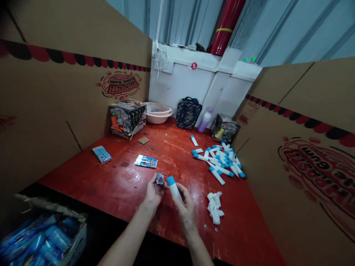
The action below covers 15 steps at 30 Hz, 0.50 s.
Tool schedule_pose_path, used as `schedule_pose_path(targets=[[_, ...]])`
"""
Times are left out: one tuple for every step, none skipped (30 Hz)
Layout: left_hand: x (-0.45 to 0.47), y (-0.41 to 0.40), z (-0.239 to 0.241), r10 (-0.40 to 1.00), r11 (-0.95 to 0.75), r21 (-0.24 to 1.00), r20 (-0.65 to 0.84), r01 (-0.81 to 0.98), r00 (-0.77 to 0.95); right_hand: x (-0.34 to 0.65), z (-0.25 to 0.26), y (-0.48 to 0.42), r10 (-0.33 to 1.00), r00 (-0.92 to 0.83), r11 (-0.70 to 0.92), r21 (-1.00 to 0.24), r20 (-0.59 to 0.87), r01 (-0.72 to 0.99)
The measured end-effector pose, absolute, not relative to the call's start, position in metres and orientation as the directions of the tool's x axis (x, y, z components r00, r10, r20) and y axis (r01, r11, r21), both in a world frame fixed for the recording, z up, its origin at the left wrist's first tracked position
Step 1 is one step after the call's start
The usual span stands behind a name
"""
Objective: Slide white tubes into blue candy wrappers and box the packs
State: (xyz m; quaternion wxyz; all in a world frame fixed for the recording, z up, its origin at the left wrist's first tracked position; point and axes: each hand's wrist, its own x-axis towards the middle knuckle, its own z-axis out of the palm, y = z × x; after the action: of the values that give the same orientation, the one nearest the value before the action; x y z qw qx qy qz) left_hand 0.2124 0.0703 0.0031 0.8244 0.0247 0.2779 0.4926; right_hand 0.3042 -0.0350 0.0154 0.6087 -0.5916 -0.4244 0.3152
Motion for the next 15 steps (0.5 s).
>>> schedule_pose_path(targets=[[0.210, 0.064, 0.004, 0.834, 0.505, 0.328, -0.424, -0.798, 0.353, 0.302, 0.017, -0.043, 0.882, 0.444, 0.097, -0.983, 0.157, 0.155], [0.207, 0.058, 0.005, 0.846, 0.489, 0.341, -0.412, -0.803, 0.339, 0.301, 0.018, -0.051, 0.880, 0.437, 0.102, -0.974, 0.184, 0.204], [0.204, 0.053, 0.006, 0.859, 0.467, 0.352, -0.400, -0.811, 0.320, 0.299, 0.019, -0.057, 0.877, 0.424, 0.119, -0.957, 0.226, 0.263], [0.202, 0.048, 0.008, 0.872, 0.444, 0.362, -0.387, -0.820, 0.301, 0.297, 0.020, -0.063, 0.875, 0.398, 0.145, -0.934, 0.276, 0.327], [0.199, 0.044, 0.010, 0.883, 0.421, 0.371, -0.375, -0.828, 0.281, 0.295, 0.021, -0.067, 0.872, 0.363, 0.177, -0.903, 0.328, 0.392], [0.198, 0.040, 0.013, 0.893, 0.401, 0.382, -0.365, -0.833, 0.262, 0.294, 0.022, -0.071, 0.869, 0.321, 0.207, -0.867, 0.376, 0.453], [0.196, 0.036, 0.015, 0.902, 0.380, 0.398, -0.359, -0.835, 0.239, 0.292, 0.023, -0.075, 0.865, 0.280, 0.234, -0.830, 0.415, 0.507], [0.195, 0.032, 0.018, 0.909, 0.363, 0.419, -0.355, -0.832, 0.218, 0.291, 0.025, -0.079, 0.862, 0.243, 0.253, -0.794, 0.444, 0.553], [0.193, 0.029, 0.020, 0.912, 0.353, 0.441, -0.357, -0.825, 0.200, 0.290, 0.026, -0.082, 0.860, 0.212, 0.264, -0.760, 0.464, 0.594], [0.192, 0.026, 0.022, 0.915, 0.346, 0.465, -0.358, -0.815, 0.185, 0.289, 0.027, -0.085, 0.859, 0.190, 0.265, -0.730, 0.476, 0.630], [0.191, 0.023, 0.024, 0.918, 0.341, 0.486, -0.357, -0.805, 0.174, 0.288, 0.029, -0.089, 0.858, 0.178, 0.259, -0.704, 0.483, 0.662], [0.190, 0.020, 0.026, 0.921, 0.337, 0.504, -0.353, -0.795, 0.167, 0.287, 0.030, -0.092, 0.856, 0.171, 0.249, -0.679, 0.488, 0.691], [0.189, 0.018, 0.027, 0.924, 0.333, 0.518, -0.347, -0.788, 0.163, 0.287, 0.031, -0.095, 0.854, 0.166, 0.238, -0.654, 0.494, 0.718], [0.189, 0.016, 0.028, 0.928, 0.326, 0.528, -0.335, -0.784, 0.161, 0.286, 0.031, -0.097, 0.850, 0.161, 0.230, -0.628, 0.501, 0.744], [0.189, 0.014, 0.028, 0.934, 0.317, 0.537, -0.319, -0.781, 0.159, 0.286, 0.032, -0.099, 0.846, 0.154, 0.223, -0.602, 0.510, 0.767]])
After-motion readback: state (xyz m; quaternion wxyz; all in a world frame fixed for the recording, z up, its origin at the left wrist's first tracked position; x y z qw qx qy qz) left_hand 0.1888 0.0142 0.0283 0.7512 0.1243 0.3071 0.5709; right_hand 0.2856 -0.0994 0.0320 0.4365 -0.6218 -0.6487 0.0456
